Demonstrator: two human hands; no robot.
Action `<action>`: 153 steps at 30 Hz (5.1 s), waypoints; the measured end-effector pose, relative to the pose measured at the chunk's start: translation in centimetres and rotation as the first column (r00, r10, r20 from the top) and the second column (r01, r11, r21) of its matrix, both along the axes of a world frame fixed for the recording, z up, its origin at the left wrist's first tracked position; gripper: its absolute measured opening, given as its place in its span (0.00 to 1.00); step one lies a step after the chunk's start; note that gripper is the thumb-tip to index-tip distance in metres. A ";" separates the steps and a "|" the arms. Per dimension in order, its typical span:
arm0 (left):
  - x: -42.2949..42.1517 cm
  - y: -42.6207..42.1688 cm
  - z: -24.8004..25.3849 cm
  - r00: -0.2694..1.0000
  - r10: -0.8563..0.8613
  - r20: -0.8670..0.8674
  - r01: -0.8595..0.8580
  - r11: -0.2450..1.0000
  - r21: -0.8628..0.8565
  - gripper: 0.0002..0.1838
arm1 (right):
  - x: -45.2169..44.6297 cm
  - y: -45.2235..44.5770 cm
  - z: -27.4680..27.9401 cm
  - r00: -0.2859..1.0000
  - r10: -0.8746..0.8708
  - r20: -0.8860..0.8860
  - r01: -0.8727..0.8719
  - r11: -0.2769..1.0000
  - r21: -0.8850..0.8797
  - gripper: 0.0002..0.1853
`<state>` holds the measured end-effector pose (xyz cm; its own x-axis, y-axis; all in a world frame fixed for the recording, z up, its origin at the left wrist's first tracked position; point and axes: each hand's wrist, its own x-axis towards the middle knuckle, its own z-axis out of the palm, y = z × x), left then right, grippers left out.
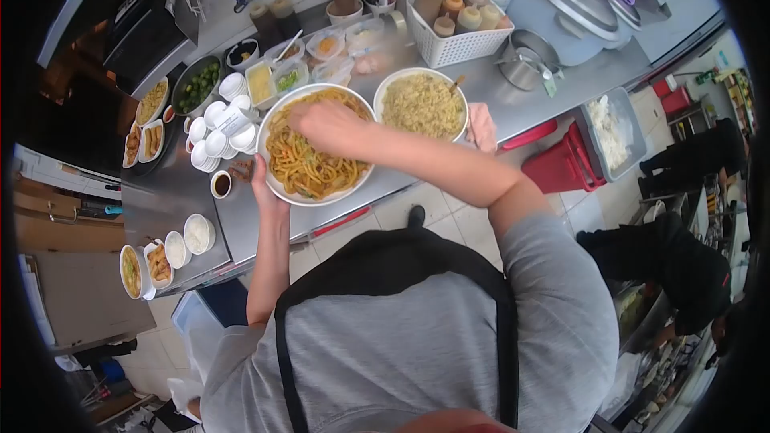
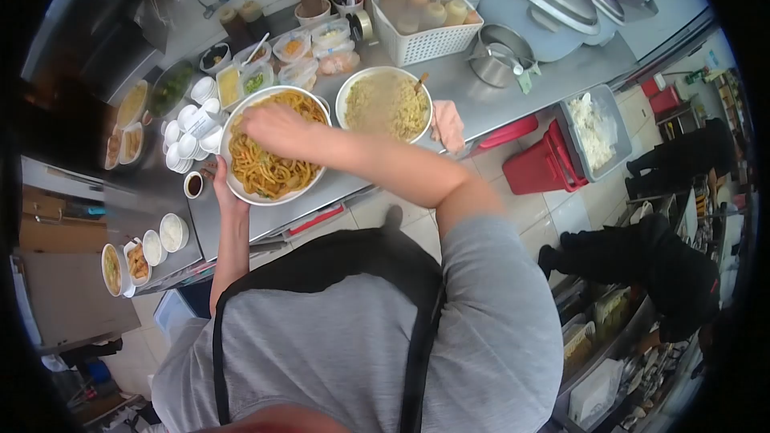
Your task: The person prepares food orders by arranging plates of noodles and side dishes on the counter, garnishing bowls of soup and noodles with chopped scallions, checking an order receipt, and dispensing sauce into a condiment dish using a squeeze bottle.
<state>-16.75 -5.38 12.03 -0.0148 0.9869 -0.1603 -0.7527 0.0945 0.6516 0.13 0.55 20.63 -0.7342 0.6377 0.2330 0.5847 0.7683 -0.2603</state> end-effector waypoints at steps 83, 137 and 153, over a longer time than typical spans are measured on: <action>32.2 8.6 2.8 0.951 -0.221 0.217 0.235 0.971 -0.040 0.27 | 34.5 -7.2 -6.3 0.422 -0.529 -0.736 0.612 0.765 -0.198 0.09; 27.1 2.0 3.1 0.939 -0.337 -0.074 0.341 0.938 0.057 0.27 | 31.4 -9.2 -7.9 -0.303 -0.782 -0.545 -0.721 0.562 -0.405 0.28; 25.8 -1.0 2.0 0.853 -0.390 0.346 0.424 0.905 -0.024 0.28 | 30.3 -8.7 -17.6 0.072 -0.800 -0.596 -0.565 0.460 -0.685 0.27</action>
